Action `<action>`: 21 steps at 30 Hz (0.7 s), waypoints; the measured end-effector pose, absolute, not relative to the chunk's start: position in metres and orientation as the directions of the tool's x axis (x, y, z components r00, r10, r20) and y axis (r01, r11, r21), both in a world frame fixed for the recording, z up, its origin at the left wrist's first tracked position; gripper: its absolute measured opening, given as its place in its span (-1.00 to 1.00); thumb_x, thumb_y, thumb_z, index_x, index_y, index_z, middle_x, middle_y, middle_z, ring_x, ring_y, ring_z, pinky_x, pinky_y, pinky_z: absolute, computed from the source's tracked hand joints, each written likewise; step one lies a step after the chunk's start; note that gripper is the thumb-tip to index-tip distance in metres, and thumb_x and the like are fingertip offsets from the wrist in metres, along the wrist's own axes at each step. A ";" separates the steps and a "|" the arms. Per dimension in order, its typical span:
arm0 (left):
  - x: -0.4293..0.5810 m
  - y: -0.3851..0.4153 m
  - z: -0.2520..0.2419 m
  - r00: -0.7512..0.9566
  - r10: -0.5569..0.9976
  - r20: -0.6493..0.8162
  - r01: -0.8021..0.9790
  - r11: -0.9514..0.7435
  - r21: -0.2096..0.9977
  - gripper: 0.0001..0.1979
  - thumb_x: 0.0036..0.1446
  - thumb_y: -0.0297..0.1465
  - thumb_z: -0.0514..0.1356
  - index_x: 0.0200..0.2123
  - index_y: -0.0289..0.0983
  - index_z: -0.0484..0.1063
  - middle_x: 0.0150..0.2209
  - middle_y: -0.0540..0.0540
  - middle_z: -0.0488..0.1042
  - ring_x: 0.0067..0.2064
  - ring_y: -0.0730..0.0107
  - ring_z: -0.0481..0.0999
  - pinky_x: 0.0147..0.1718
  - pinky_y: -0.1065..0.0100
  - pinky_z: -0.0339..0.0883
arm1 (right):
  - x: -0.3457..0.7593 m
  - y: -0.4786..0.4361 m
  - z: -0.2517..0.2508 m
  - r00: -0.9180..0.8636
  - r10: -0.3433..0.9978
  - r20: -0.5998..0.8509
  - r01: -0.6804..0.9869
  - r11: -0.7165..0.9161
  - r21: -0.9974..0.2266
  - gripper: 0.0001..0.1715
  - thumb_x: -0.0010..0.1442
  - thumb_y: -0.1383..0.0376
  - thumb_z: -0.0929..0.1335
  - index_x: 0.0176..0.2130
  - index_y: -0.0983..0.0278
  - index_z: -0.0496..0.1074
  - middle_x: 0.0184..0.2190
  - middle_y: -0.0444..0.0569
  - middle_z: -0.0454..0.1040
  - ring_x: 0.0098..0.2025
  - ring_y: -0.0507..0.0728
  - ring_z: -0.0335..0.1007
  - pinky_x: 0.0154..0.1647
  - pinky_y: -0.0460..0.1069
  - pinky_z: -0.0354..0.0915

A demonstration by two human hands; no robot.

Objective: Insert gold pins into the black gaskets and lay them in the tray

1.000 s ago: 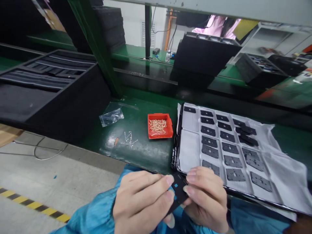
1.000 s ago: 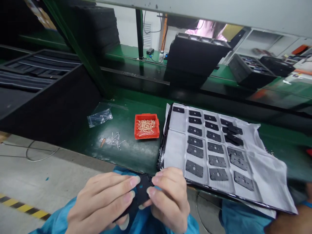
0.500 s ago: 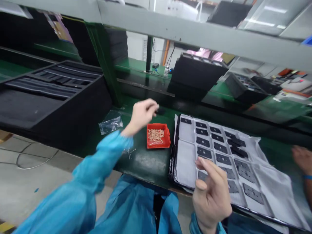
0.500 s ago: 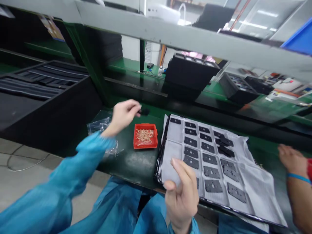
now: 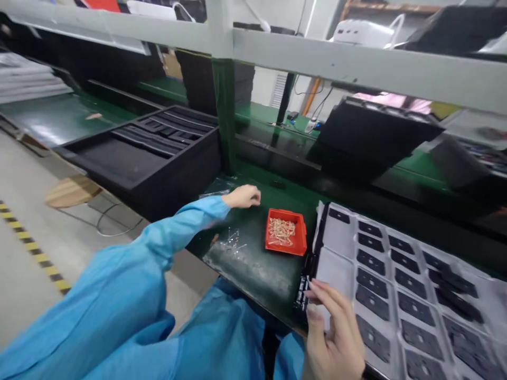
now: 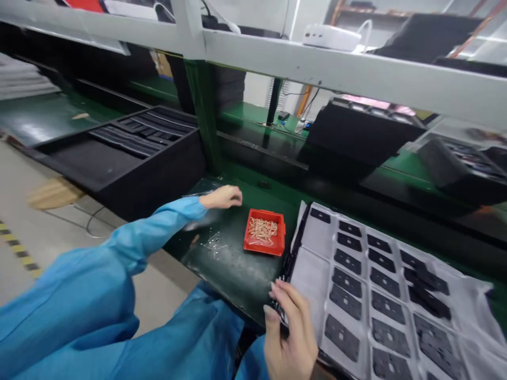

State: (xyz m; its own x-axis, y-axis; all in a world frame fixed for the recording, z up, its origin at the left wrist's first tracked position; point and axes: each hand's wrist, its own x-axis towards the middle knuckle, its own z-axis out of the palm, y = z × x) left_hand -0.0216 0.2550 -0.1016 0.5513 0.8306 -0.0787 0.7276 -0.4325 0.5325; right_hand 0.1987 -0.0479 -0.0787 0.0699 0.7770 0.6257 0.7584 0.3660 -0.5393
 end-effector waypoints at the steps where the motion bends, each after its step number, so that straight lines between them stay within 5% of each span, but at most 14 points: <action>1: -0.041 0.236 -0.105 0.616 0.782 -0.090 0.688 -0.480 0.544 -0.98 0.23 -0.46 0.34 -0.27 -0.29 0.58 -0.15 -0.10 0.60 -0.06 0.26 0.59 0.07 0.22 0.43 | 0.195 -0.044 -0.080 0.038 0.787 0.615 0.726 0.402 -0.559 -0.78 0.43 0.33 0.33 0.03 0.27 0.50 -0.05 0.05 0.54 -0.04 0.09 0.55 -0.02 -0.04 0.46; 5: -0.082 0.159 -0.120 0.710 0.702 -0.056 0.600 -0.562 0.569 -0.96 0.21 -0.44 0.36 -0.27 -0.18 0.59 -0.13 -0.04 0.57 -0.04 0.33 0.56 0.03 0.41 0.36 | 0.180 -0.035 -0.082 -0.064 0.813 0.579 0.616 0.489 -0.618 -0.78 0.42 0.39 0.32 0.02 0.28 0.49 -0.06 0.03 0.54 -0.04 0.04 0.55 0.01 -0.09 0.47; 10: -0.058 0.099 -0.142 0.404 0.914 0.030 0.799 -0.369 0.474 -0.73 0.18 -0.27 0.42 -0.16 -0.27 0.48 -0.06 -0.21 0.43 -0.03 0.05 0.43 -0.06 0.11 0.37 | 0.173 -0.036 -0.082 -0.125 0.806 0.578 0.587 0.530 -0.612 -0.80 0.41 0.42 0.33 -0.01 0.29 0.50 -0.07 0.03 0.55 0.01 0.04 0.53 0.13 -0.10 0.43; 15: -0.026 0.071 -0.164 0.192 0.973 0.126 0.875 -0.228 0.426 -0.91 0.21 -0.52 0.29 -0.31 -0.27 0.44 0.14 -0.30 0.38 0.09 -0.11 0.35 -0.03 -0.07 0.31 | 0.175 -0.041 -0.082 -0.054 0.817 0.574 0.619 0.478 -0.623 -0.81 0.40 0.42 0.33 -0.04 0.26 0.51 -0.10 0.01 0.57 -0.01 0.03 0.55 0.07 -0.11 0.46; 21: -0.019 0.063 -0.183 0.032 0.971 0.237 0.842 -0.154 0.517 -0.84 0.27 -0.60 0.14 -0.32 -0.27 0.42 0.14 -0.37 0.40 0.15 -0.21 0.29 0.01 -0.21 0.28 | 0.169 -0.037 -0.091 0.042 0.896 0.442 0.566 0.343 -0.750 -0.86 0.40 0.37 0.35 -0.11 0.21 0.53 -0.17 -0.04 0.58 -0.11 0.02 0.56 -0.09 -0.14 0.47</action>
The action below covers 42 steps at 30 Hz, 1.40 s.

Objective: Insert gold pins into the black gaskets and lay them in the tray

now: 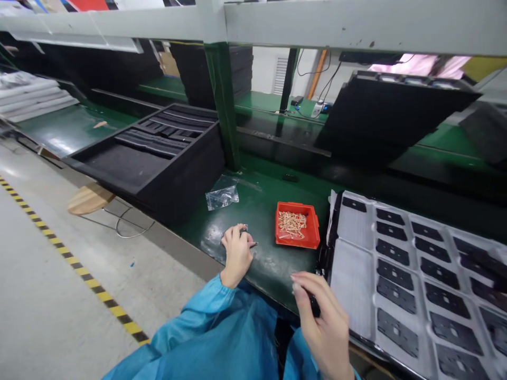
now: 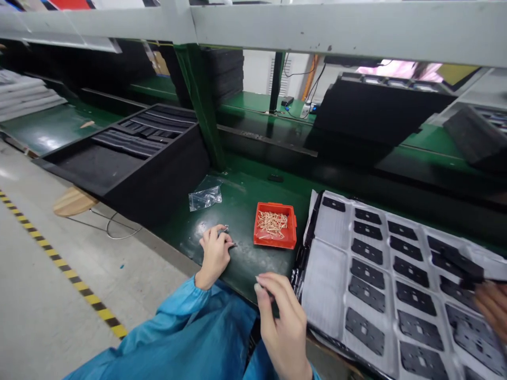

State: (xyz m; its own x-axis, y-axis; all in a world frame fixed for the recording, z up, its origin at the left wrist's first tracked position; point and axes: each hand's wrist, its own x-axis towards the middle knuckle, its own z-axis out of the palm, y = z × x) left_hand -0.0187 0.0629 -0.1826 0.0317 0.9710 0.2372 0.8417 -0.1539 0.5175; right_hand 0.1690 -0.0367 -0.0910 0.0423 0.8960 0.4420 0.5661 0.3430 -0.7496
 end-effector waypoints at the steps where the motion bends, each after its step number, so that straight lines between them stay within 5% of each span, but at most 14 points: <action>1: -0.020 0.064 -0.182 0.043 0.967 0.249 0.825 -0.175 0.538 -0.84 0.27 -0.60 0.14 -0.31 -0.26 0.42 0.13 -0.34 0.42 0.15 -0.18 0.30 0.02 -0.19 0.28 | 0.165 -0.032 -0.097 0.054 0.919 0.390 0.536 0.302 -0.788 -0.87 0.41 0.34 0.35 -0.14 0.21 0.53 -0.20 -0.05 0.57 -0.16 0.02 0.56 -0.17 -0.14 0.47; 6: -0.036 0.079 -0.167 0.320 0.889 0.327 0.670 -0.457 0.586 -0.78 0.27 -0.63 0.09 -0.32 -0.21 0.38 0.10 -0.16 0.49 0.16 0.08 0.33 0.17 0.00 0.27 | 0.143 0.005 -0.141 0.049 0.977 0.209 0.486 0.160 -0.860 -0.78 0.43 0.22 0.31 -0.10 0.27 0.51 -0.17 0.01 0.58 -0.29 0.03 0.54 -0.28 -0.10 0.44; 11: -0.048 0.092 -0.160 0.524 0.766 0.371 0.535 -0.636 0.557 -0.77 0.27 -0.64 0.07 -0.33 -0.22 0.38 0.06 -0.17 0.53 0.16 0.10 0.34 0.15 0.05 0.27 | 0.132 0.026 -0.164 -0.027 0.989 0.145 0.449 0.142 -0.882 -0.73 0.43 0.21 0.27 -0.16 0.27 0.52 -0.27 -0.03 0.57 -0.33 0.06 0.52 -0.25 -0.07 0.42; 24: -0.047 0.097 -0.156 0.619 0.713 0.329 0.444 -0.663 0.602 -0.75 0.29 -0.62 0.08 -0.28 -0.21 0.49 0.05 -0.15 0.57 0.18 0.12 0.36 0.17 0.06 0.26 | 0.136 0.026 -0.163 -0.065 0.996 0.060 0.417 0.082 -0.905 -0.69 0.42 0.19 0.23 -0.28 0.24 0.46 -0.42 -0.08 0.52 -0.41 0.06 0.44 -0.26 -0.05 0.35; 28: -0.047 0.086 -0.153 0.551 0.764 0.336 0.467 -0.616 0.634 -0.74 0.36 -0.54 0.10 -0.29 -0.20 0.56 0.08 -0.15 0.58 0.25 0.02 0.30 0.21 -0.07 0.21 | 0.134 0.025 -0.163 -0.050 0.997 0.063 0.415 0.078 -0.907 -0.66 0.43 0.17 0.20 -0.29 0.24 0.42 -0.48 -0.11 0.49 -0.45 0.05 0.42 -0.29 -0.05 0.33; 31: -0.046 0.070 -0.147 0.440 0.854 0.276 0.416 -0.467 0.781 -0.72 0.39 -0.44 0.13 -0.27 -0.15 0.65 0.06 -0.14 0.61 0.27 0.01 0.30 0.25 -0.12 0.21 | 0.131 0.023 -0.163 -0.038 0.997 0.074 0.408 0.083 -0.909 -0.66 0.44 0.15 0.20 -0.28 0.23 0.41 -0.49 -0.13 0.46 -0.45 0.05 0.42 -0.32 -0.07 0.32; 36: -0.030 0.043 -0.149 0.102 0.992 0.072 0.122 -0.084 0.989 -0.93 0.13 -0.31 0.39 -0.37 -0.12 0.71 -0.11 -0.15 0.66 0.11 -0.01 0.47 0.24 -0.09 0.26 | 0.124 0.022 -0.161 -0.028 0.994 0.110 0.411 0.112 -0.905 -0.66 0.45 0.14 0.20 -0.29 0.22 0.39 -0.51 -0.14 0.43 -0.45 0.05 0.40 -0.35 -0.08 0.30; 42: -0.019 0.053 -0.171 -0.216 0.974 -0.065 -0.226 0.015 0.974 -0.68 0.21 -0.09 0.34 -0.38 -0.23 0.59 -0.19 -0.15 0.63 -0.11 0.19 0.60 -0.05 0.16 0.47 | 0.118 0.021 -0.155 -0.017 0.984 0.176 0.445 0.165 -0.880 -0.70 0.43 0.23 0.20 -0.33 0.22 0.37 -0.47 -0.12 0.45 -0.45 0.04 0.43 -0.34 -0.09 0.32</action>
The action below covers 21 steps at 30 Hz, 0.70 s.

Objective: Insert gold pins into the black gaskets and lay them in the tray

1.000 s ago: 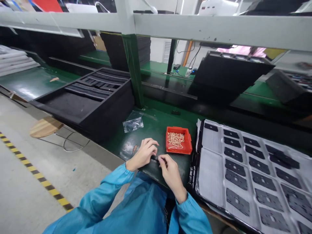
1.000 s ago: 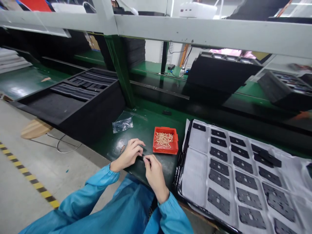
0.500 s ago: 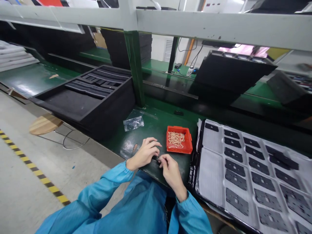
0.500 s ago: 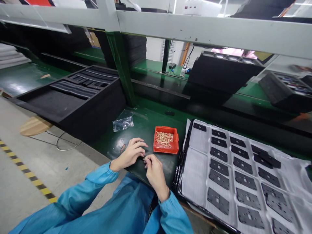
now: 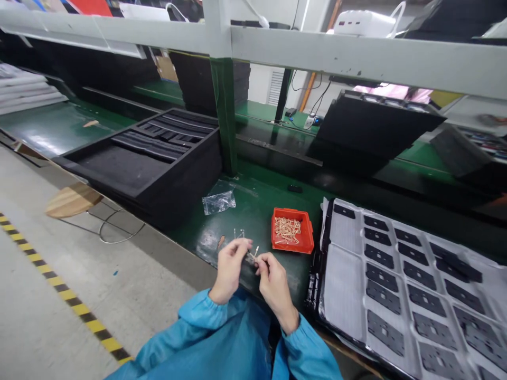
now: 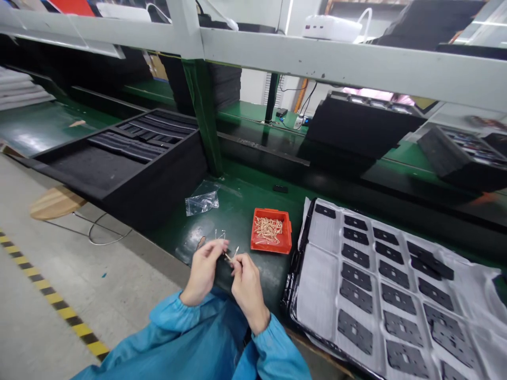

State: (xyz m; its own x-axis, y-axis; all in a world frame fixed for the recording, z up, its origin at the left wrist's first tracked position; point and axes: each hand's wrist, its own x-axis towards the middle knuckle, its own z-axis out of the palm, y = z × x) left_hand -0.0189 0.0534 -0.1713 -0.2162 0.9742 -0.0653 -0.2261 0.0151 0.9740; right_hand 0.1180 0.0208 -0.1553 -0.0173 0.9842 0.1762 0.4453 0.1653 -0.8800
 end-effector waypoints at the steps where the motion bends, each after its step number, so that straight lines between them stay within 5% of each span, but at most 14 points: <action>1: -0.025 0.062 -0.173 -0.256 0.963 -0.088 -0.295 0.008 0.955 -0.63 0.22 -0.02 0.31 -0.35 -0.22 0.57 -0.19 -0.14 0.63 -0.12 0.22 0.61 -0.08 0.19 0.49 | 0.120 0.018 -0.151 -0.001 0.982 0.190 0.454 0.170 -0.875 -0.71 0.42 0.24 0.21 -0.33 0.22 0.38 -0.47 -0.13 0.45 -0.46 0.04 0.43 -0.35 -0.09 0.33; 6: -0.068 0.105 -0.167 -0.331 0.936 -0.121 -0.507 -0.068 0.859 -0.37 0.11 0.26 0.25 -0.14 -0.19 0.54 0.06 -0.21 0.59 0.13 0.13 0.56 0.05 0.14 0.47 | 0.151 0.000 -0.113 0.185 0.942 0.281 0.498 0.157 -0.853 -0.76 0.44 0.20 0.25 -0.24 0.22 0.41 -0.36 -0.10 0.47 -0.36 0.05 0.44 -0.24 -0.06 0.34; 10: -0.070 0.110 -0.156 -0.293 0.956 -0.011 -0.508 -0.146 0.849 -0.03 -0.16 0.38 0.30 0.14 -0.17 0.47 0.32 -0.33 0.40 0.39 -0.10 0.31 0.23 0.05 0.34 | 0.177 0.016 -0.100 0.317 0.919 0.233 0.468 0.062 -0.882 -0.74 0.39 0.10 0.31 -0.12 0.23 0.44 -0.20 0.01 0.48 -0.18 0.13 0.44 0.00 0.08 0.36; 16: -0.030 0.101 -0.152 -0.051 0.929 0.367 -0.340 -0.362 0.868 0.33 -0.36 0.42 0.32 0.41 -0.18 0.20 0.45 -0.41 0.16 0.51 -0.23 0.03 0.39 -0.01 0.11 | 0.162 0.025 -0.112 0.081 0.990 -0.115 0.212 -0.130 -0.969 -0.32 0.24 -0.17 0.40 0.03 0.31 0.52 -0.18 0.11 0.59 -0.35 0.12 0.49 -0.29 0.04 0.42; 21: -0.017 0.094 -0.157 0.108 0.889 0.445 -0.330 -0.390 0.859 0.40 -0.40 0.38 0.33 0.45 -0.24 0.15 0.44 -0.44 0.17 0.49 -0.29 0.05 0.44 -0.04 -0.02 | 0.127 0.008 -0.101 -0.133 0.964 -0.230 -0.119 -0.246 -0.962 -0.32 0.24 -0.26 0.37 -0.22 0.31 0.54 -0.43 -0.01 0.51 -0.52 0.01 0.34 -0.47 -0.07 0.27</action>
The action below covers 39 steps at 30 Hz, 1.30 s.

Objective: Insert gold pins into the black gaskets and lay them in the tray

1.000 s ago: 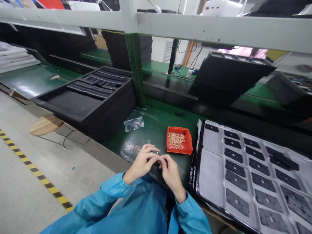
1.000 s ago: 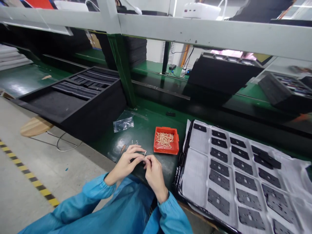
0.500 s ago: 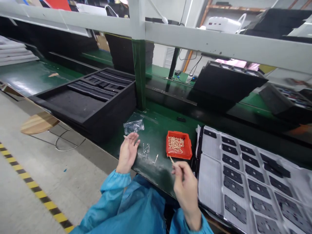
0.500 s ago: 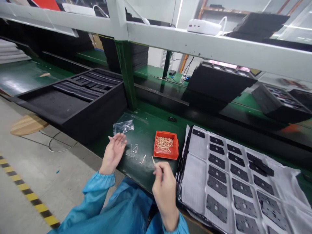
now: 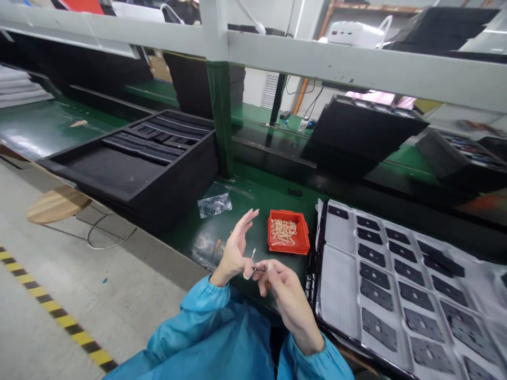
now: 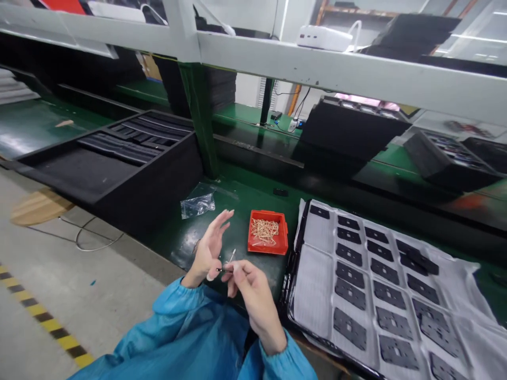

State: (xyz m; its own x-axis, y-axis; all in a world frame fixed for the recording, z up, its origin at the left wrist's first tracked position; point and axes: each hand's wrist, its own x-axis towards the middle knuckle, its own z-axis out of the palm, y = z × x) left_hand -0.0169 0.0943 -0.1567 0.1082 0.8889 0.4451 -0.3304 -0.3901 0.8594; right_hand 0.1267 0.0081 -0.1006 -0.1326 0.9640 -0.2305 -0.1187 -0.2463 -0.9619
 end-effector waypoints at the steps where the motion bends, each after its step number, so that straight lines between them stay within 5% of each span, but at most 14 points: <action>1: -0.021 0.094 -0.156 0.147 0.875 0.461 -0.317 -0.400 0.860 0.39 -0.36 0.36 0.34 0.46 -0.23 0.13 0.45 -0.43 0.17 0.49 -0.28 0.06 0.45 -0.04 -0.06 | 0.125 0.007 -0.098 -0.131 0.965 -0.229 -0.174 -0.250 -0.953 -0.37 0.23 -0.23 0.41 -0.28 0.30 0.51 -0.46 -0.04 0.49 -0.54 -0.02 0.29 -0.48 -0.08 0.23; 4: -0.035 0.104 -0.144 0.350 0.793 0.498 -0.187 -0.462 0.867 0.29 -0.15 0.42 0.18 0.48 -0.27 0.09 0.39 -0.45 0.27 0.43 -0.23 0.23 0.41 -0.04 0.04 | 0.137 0.004 -0.092 -0.044 0.980 -0.194 -0.305 -0.198 -0.932 -0.44 0.20 -0.14 0.48 -0.39 0.28 0.41 -0.49 -0.13 0.41 -0.57 -0.09 0.17 -0.50 -0.12 0.11; 7: -0.013 0.143 -0.117 0.555 0.684 0.474 -0.003 -0.568 0.823 0.05 0.14 0.40 -0.08 0.30 -0.33 0.37 0.17 -0.43 0.51 0.24 -0.15 0.48 0.22 -0.02 0.33 | 0.160 -0.006 -0.084 0.089 0.985 -0.146 -0.378 -0.102 -0.920 -0.46 0.25 -0.11 0.46 -0.41 0.27 0.36 -0.49 -0.19 0.32 -0.56 -0.12 0.10 -0.50 -0.14 0.05; 10: 0.075 0.194 -0.084 0.662 0.620 0.421 0.119 -0.642 0.758 -0.54 0.33 0.01 0.20 -0.06 -0.28 0.59 0.04 -0.26 0.58 0.18 0.04 0.49 0.24 0.08 0.28 | 0.175 -0.024 -0.072 0.157 0.982 -0.105 -0.397 -0.035 -0.917 -0.51 0.28 -0.07 0.45 -0.38 0.27 0.40 -0.46 -0.17 0.33 -0.55 -0.12 0.12 -0.49 -0.14 0.06; 13: 0.182 0.235 -0.061 0.768 0.575 0.281 0.294 -0.708 0.642 -0.86 0.17 -0.38 0.40 -0.24 -0.32 0.58 0.07 -0.25 0.53 0.23 -0.03 0.39 0.26 0.01 0.21 | 0.184 -0.048 -0.066 0.203 0.973 -0.114 -0.411 -0.021 -0.911 -0.62 0.27 -0.01 0.48 -0.30 0.26 0.49 -0.38 -0.11 0.41 -0.51 -0.10 0.23 -0.43 -0.12 0.11; 16: 0.241 0.259 -0.061 0.788 0.599 0.143 0.455 -0.723 0.521 -0.78 0.18 -0.40 0.39 -0.13 -0.34 0.54 0.14 -0.23 0.46 0.28 -0.08 0.32 0.27 -0.16 0.17 | 0.203 -0.076 -0.071 0.366 0.917 -0.161 -0.451 0.023 -0.892 -0.63 0.21 0.01 0.53 -0.31 0.25 0.50 -0.40 -0.13 0.39 -0.51 -0.10 0.23 -0.42 -0.13 0.11; 21: 0.240 0.283 -0.083 0.794 0.606 0.044 0.533 -0.729 0.429 -0.71 0.25 -0.25 0.34 -0.07 -0.31 0.50 0.16 -0.20 0.42 0.24 -0.02 0.34 0.21 -0.11 0.24 | 0.236 -0.101 -0.089 0.570 0.797 -0.200 -0.497 0.140 -0.857 -0.55 0.10 -0.02 0.58 -0.36 0.25 0.47 -0.42 -0.16 0.30 -0.49 -0.11 0.20 -0.40 -0.16 0.18; 30: 0.233 0.268 -0.081 0.666 0.718 0.202 0.430 -0.591 0.683 -0.80 0.29 -0.30 0.33 -0.14 -0.32 0.51 -0.01 -0.15 0.52 0.09 0.12 0.49 0.11 -0.02 0.40 | 0.231 -0.087 -0.090 0.478 0.868 -0.131 -0.473 0.128 -0.872 -0.59 0.17 0.01 0.55 -0.32 0.23 0.42 -0.38 -0.15 0.36 -0.47 -0.08 0.22 -0.39 -0.14 0.19; 34: 0.225 0.253 -0.057 0.550 0.795 0.254 0.256 -0.450 0.856 -0.84 0.37 -0.33 0.24 -0.13 -0.33 0.45 -0.23 -0.05 0.50 -0.23 0.35 0.55 -0.20 0.24 0.52 | 0.246 -0.083 -0.094 0.570 0.821 0.033 -0.137 0.135 -0.981 -0.59 0.21 -0.04 0.50 -0.27 0.21 0.44 -0.13 -0.01 0.48 -0.19 0.08 0.42 -0.15 -0.02 0.33; 39: 0.150 0.189 -0.023 0.502 0.838 0.212 0.103 -0.302 0.948 -0.87 0.32 -0.48 0.14 -0.09 -0.33 0.42 -0.49 0.09 0.35 -0.57 0.58 0.33 -0.56 0.52 0.21 | 0.237 -0.060 -0.065 0.647 0.712 0.273 0.309 0.082 -0.947 -0.67 0.28 -0.01 0.44 -0.24 0.19 0.45 0.22 0.03 0.39 0.29 0.25 0.27 0.22 0.10 0.18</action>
